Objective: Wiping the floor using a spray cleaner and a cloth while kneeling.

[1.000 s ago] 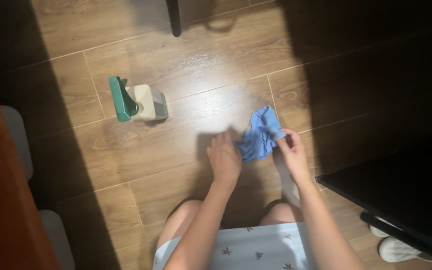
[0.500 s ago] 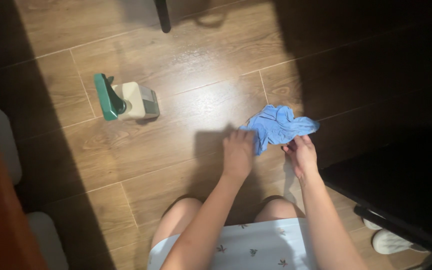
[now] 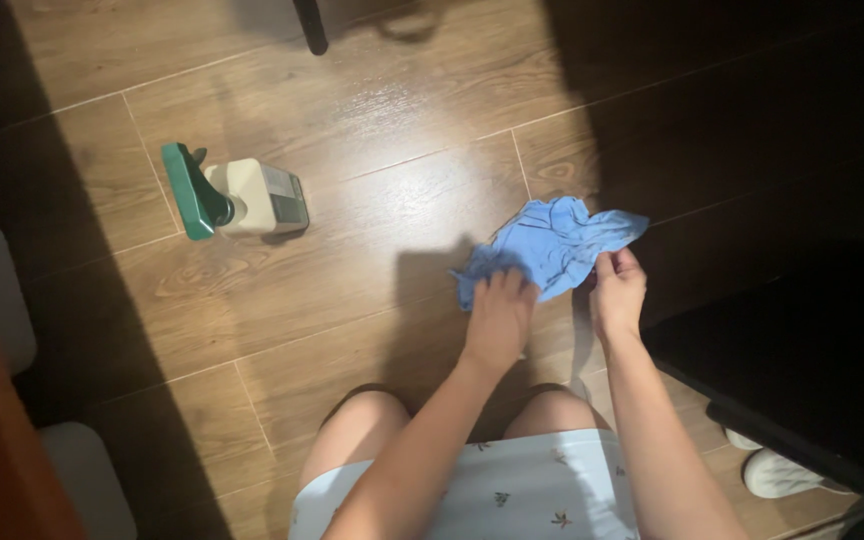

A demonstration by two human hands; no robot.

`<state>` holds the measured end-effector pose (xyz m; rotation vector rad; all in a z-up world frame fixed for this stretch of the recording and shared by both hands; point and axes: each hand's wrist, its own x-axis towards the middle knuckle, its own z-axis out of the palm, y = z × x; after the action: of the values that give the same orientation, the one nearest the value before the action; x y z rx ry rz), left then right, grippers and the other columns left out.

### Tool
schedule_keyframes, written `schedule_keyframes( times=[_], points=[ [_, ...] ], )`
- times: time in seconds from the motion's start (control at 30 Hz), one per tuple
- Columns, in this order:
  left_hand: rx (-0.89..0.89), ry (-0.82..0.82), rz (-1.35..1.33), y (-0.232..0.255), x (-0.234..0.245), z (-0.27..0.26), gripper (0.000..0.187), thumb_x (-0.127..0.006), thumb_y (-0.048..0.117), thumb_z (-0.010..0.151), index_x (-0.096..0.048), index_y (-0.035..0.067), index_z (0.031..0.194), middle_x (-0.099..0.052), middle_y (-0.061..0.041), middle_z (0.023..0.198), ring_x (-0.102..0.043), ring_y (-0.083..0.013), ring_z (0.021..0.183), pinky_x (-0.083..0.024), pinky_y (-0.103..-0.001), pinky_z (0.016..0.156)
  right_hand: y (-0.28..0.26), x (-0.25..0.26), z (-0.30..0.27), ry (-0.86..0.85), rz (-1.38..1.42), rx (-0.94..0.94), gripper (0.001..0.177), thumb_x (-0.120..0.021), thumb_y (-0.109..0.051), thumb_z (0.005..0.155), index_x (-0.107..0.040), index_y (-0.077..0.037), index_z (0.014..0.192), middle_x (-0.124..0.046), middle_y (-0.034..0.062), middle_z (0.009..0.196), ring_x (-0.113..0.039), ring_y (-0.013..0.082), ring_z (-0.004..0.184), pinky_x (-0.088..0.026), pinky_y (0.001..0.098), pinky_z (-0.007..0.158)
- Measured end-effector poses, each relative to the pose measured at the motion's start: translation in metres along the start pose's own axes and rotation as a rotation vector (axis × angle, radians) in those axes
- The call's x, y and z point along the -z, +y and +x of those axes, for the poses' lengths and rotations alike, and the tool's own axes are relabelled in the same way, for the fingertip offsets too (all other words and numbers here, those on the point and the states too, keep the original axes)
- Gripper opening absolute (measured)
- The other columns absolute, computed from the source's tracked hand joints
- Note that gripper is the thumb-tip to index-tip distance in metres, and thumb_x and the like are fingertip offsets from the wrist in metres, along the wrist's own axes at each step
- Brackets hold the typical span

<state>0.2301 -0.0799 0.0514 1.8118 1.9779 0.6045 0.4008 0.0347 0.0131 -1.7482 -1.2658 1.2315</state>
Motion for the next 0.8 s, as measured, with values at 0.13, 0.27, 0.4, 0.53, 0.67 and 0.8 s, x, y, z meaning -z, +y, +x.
schedule_keyframes(
  times=[0.13,0.27,0.4,0.53,0.67,0.8],
  points=[
    [-0.069,-0.007,-0.039,0.007,-0.022,-0.029,0.023,-0.054,0.016,0.090,-0.071,0.012,0.107,-0.063,-0.011,0.110,-0.057,-0.0317,0.109,-0.041,-0.052,0.094,0.017,0.006,0.003,0.017,-0.016,0.055,0.013,-0.061,-0.009,0.102,-0.063,-0.004,0.090,-0.058,-0.0040,0.074,-0.049,0.0059,0.065,-0.041,0.0244,0.059],
    [-0.058,-0.111,-0.112,0.012,-0.019,-0.032,0.021,-0.055,0.016,0.094,-0.071,0.013,0.107,-0.066,-0.011,0.110,-0.057,-0.0317,0.110,-0.041,-0.052,0.094,0.034,0.011,0.010,0.026,0.047,0.002,0.006,-0.061,-0.008,0.100,-0.063,-0.005,0.095,-0.060,-0.0030,0.081,-0.053,0.0064,0.070,-0.046,0.0240,0.062],
    [0.022,0.161,-0.099,0.014,0.026,-0.004,0.028,-0.059,0.016,0.093,-0.071,0.006,0.116,-0.065,-0.015,0.117,-0.057,-0.0326,0.114,-0.040,-0.049,0.095,0.027,0.019,0.010,-0.021,0.030,-0.028,0.011,-0.062,-0.011,0.099,-0.064,-0.007,0.109,-0.064,-0.0029,0.095,-0.061,0.0069,0.082,-0.051,0.0242,0.070],
    [-0.042,0.262,0.004,0.000,0.023,0.011,0.033,-0.061,0.013,0.083,-0.072,0.005,0.112,-0.066,-0.016,0.116,-0.057,-0.0327,0.116,-0.039,-0.049,0.101,0.032,0.024,0.017,-0.048,0.078,-0.045,0.017,-0.062,-0.013,0.101,-0.063,-0.004,0.116,-0.066,-0.0007,0.100,-0.062,0.0099,0.086,-0.050,0.0266,0.071],
    [-0.124,-0.049,0.109,0.000,0.014,-0.001,0.021,-0.062,0.017,0.085,-0.072,0.009,0.102,-0.068,-0.013,0.106,-0.058,-0.0325,0.113,-0.036,-0.053,0.108,0.017,0.026,0.015,-0.035,0.047,-0.122,0.031,-0.062,-0.015,0.100,-0.061,-0.007,0.130,-0.070,0.0001,0.105,-0.066,0.0113,0.090,-0.052,0.0258,0.073],
    [-0.185,-0.216,0.195,0.004,-0.005,-0.024,0.023,-0.061,0.018,0.084,-0.073,0.009,0.103,-0.069,-0.012,0.104,-0.058,-0.0318,0.110,-0.035,-0.054,0.108,0.019,0.027,0.016,-0.023,0.088,-0.099,0.050,-0.066,-0.011,0.093,-0.050,-0.012,0.140,-0.066,0.0032,0.107,-0.065,0.0116,0.087,-0.053,0.0268,0.071]
  ],
)
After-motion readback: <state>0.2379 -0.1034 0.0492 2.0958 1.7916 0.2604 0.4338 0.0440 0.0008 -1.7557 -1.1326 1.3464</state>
